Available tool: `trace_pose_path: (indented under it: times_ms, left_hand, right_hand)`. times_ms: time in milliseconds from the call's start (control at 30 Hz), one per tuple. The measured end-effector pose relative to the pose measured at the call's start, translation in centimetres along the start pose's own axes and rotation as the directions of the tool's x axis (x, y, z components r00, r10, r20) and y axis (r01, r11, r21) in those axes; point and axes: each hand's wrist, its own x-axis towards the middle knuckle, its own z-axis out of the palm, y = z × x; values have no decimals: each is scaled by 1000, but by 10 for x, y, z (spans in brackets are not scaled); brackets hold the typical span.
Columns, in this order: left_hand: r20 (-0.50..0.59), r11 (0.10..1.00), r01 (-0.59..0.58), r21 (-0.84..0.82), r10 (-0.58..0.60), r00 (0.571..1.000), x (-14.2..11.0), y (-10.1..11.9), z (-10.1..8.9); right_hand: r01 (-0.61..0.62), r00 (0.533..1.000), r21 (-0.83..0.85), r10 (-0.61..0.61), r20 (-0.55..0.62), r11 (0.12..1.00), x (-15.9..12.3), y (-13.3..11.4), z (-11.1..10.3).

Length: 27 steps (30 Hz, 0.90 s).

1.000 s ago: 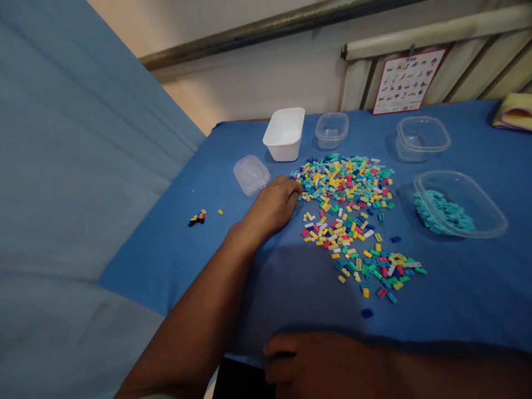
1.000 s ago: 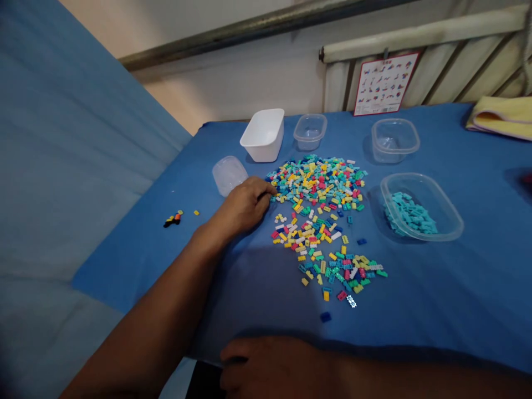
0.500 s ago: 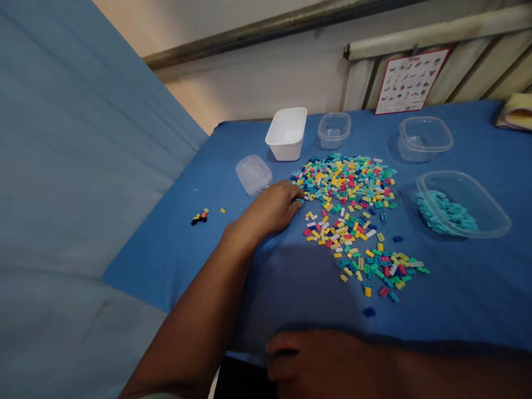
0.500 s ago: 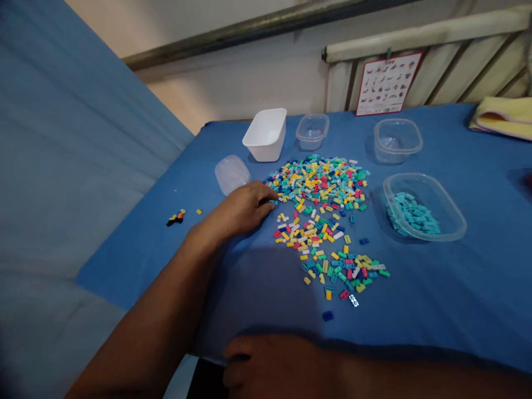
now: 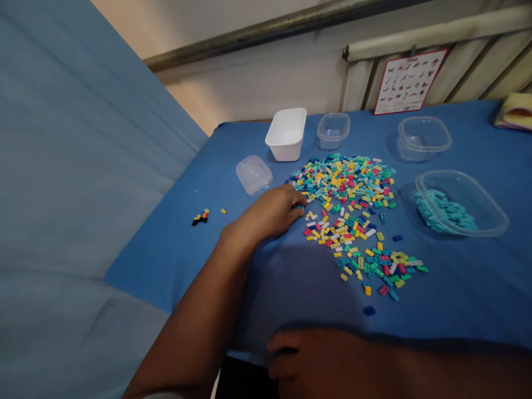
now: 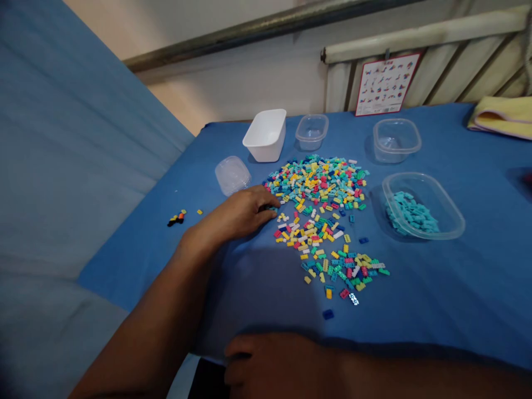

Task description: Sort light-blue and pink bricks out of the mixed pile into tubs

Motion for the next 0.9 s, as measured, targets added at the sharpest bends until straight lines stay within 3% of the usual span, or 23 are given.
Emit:
trace_pose_path:
  times_ms: [200,567,733,900]
  left_hand:
    - [-15,1000,-11,18,12,1000,0,3,1]
    - [-50,951,169,-257,-188,981,0,10,-9]
    - [-66,884,105,-455,-151,986,20,43,-12]
    - [-107,907,-135,-399,100,989,67,101,-15]
  right_hand:
    - [-23,1000,8,23,-21,1000,0,-1,7]
    - [-7,998,-10,6,-67,1000,1,5,-4]
    - [19,998,-26,-21,-59,999,2,12,-1]
    - [-103,995,-2,103,10,995,6,12,11]
